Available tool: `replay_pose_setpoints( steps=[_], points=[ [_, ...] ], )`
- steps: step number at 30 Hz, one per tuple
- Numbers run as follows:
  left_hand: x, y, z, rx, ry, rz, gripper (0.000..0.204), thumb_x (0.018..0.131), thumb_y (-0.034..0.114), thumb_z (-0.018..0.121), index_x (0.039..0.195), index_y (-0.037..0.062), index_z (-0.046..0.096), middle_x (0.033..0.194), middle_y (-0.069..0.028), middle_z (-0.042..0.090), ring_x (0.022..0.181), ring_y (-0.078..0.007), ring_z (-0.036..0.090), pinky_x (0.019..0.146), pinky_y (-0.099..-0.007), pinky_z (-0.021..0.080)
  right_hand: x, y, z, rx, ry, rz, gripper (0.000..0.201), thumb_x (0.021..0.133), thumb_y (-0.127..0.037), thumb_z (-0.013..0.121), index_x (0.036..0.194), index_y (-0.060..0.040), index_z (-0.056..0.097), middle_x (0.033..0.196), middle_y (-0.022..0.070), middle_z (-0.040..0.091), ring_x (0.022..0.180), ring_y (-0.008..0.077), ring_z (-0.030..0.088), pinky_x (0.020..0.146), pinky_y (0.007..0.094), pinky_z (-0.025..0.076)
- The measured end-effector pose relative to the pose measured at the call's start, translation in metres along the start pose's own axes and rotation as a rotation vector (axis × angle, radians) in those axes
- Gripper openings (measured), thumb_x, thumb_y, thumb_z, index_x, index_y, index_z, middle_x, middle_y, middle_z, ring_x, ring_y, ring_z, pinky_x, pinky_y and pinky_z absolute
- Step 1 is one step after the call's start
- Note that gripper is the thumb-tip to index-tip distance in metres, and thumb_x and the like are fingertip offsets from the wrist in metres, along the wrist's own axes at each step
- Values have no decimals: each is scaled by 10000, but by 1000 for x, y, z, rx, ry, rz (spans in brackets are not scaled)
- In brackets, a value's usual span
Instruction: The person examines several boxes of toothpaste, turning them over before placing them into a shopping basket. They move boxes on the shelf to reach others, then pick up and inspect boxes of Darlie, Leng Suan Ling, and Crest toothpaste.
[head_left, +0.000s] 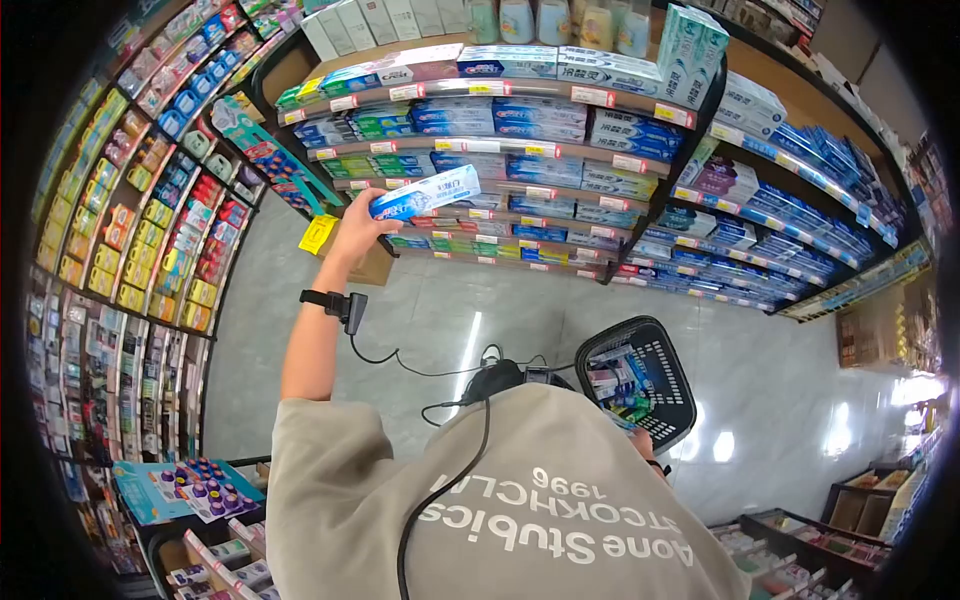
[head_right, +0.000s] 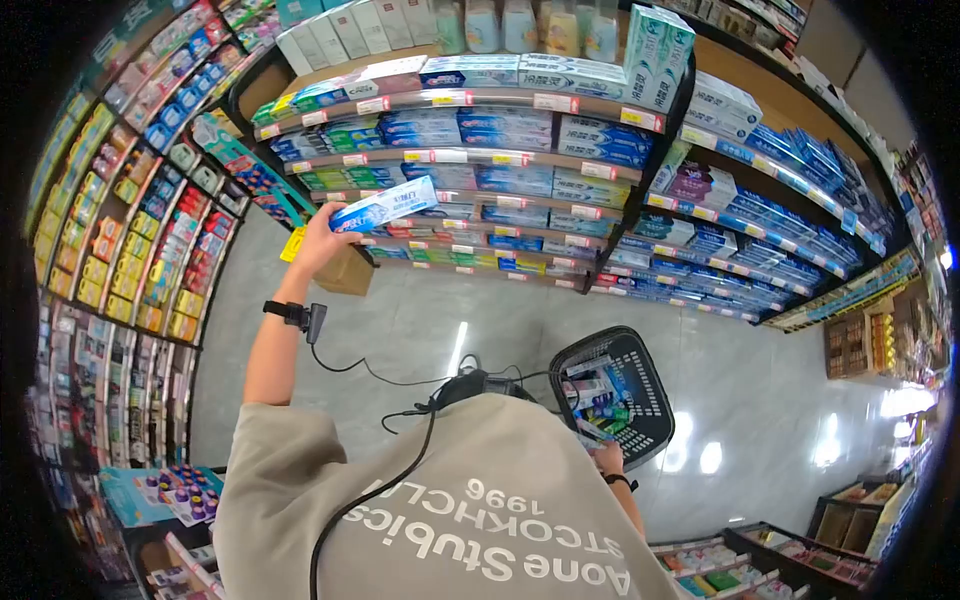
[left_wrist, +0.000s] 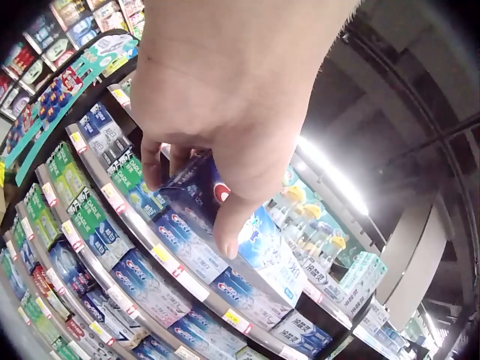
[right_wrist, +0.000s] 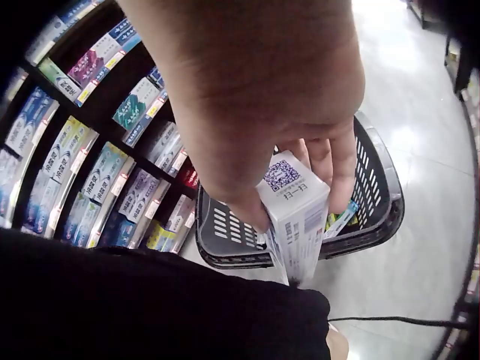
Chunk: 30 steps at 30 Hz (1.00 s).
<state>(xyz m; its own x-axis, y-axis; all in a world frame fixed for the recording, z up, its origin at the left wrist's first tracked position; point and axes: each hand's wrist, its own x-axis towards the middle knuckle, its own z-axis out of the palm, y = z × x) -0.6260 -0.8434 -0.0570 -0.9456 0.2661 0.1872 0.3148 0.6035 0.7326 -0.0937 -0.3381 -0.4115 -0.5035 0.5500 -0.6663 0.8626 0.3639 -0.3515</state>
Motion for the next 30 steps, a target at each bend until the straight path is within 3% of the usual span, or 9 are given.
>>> replay_pose_setpoints(
  steps=[4, 11, 14, 16, 18, 22, 24, 29, 30],
  points=[
    [-1, 4, -8, -15, 18, 6, 630, 694, 89, 894, 1243, -1, 598, 1142, -133, 678, 1044, -238, 653, 918, -350, 527, -3, -23, 0, -37, 47, -29, 682, 704, -240, 869, 1295, 19, 648, 1173, 221, 722, 1126, 351, 691, 965, 434, 546],
    [15, 18, -5, 32, -26, 21, 631, 702, 76, 878, 1260, -1, 594, 1196, -132, 668, 1062, -227, 655, 929, -345, 524, 14, -56, -7, 6, -32, -76, 595, 737, -258, 856, 1267, -63, 668, 1028, 177, 756, 698, 261, 738, 663, 376, 587],
    [30, 12, -9, 78, -3, 87, 622, 710, 63, 872, 1259, -6, 588, 1174, -127, 654, 1051, -215, 642, 918, -337, 517, 16, -73, -12, 60, -55, -23, 607, 736, -283, 848, 1248, -2, 679, 1015, 237, 752, 937, 324, 746, 857, 408, 579],
    [38, 13, -14, 31, -44, 94, 612, 726, 57, 865, 1261, -11, 574, 1124, -101, 639, 1044, -185, 614, 909, -322, 499, 15, -75, -11, 20, 10, -79, 588, 739, -307, 845, 1231, -21, 697, 1024, 230, 754, 933, 330, 744, 846, 412, 578],
    [58, -2, -22, 173, -14, 180, 631, 675, 40, 862, 1244, -4, 592, 1143, -149, 643, 1088, -305, 643, 932, -386, 509, 8, -80, -13, 21, 44, -84, 576, 739, -323, 828, 1228, -43, 706, 1060, 227, 750, 986, 344, 734, 876, 416, 574],
    [83, -23, -33, 259, 21, 171, 582, 688, 93, 863, 1211, 21, 618, 1129, -170, 648, 1079, -351, 635, 938, -420, 498, 15, -75, -11, -44, 75, -137, 579, 717, -336, 808, 1215, -55, 715, 1095, 231, 744, 1065, 353, 719, 936, 416, 564],
    [101, -34, -35, 245, 41, 171, 585, 676, 102, 874, 1200, 22, 625, 1113, -171, 657, 1082, -350, 635, 932, -417, 497, -26, -114, -36, 68, -13, 0, 557, 715, -331, 806, 1192, -53, 724, 1097, 243, 740, 1076, 357, 715, 946, 418, 562],
    [178, -77, -23, 213, 100, 173, 624, 664, 120, 905, 1212, 21, 623, 1163, -170, 641, 1082, -361, 629, 938, -434, 495, -28, -114, -14, 62, 142, 93, 573, 705, -250, 796, 1203, 16, 698, 1130, 268, 726, 1069, 365, 718, 956, 406, 557],
    [191, -89, -26, 198, 114, 153, 631, 664, 123, 908, 1218, 23, 621, 1167, -168, 638, 1081, -362, 628, 940, -437, 495, -22, -114, -6, 19, 179, 79, 587, 722, -261, 809, 1238, -9, 685, 1113, 237, 736, 960, 339, 727, 879, 396, 569]
  ],
)
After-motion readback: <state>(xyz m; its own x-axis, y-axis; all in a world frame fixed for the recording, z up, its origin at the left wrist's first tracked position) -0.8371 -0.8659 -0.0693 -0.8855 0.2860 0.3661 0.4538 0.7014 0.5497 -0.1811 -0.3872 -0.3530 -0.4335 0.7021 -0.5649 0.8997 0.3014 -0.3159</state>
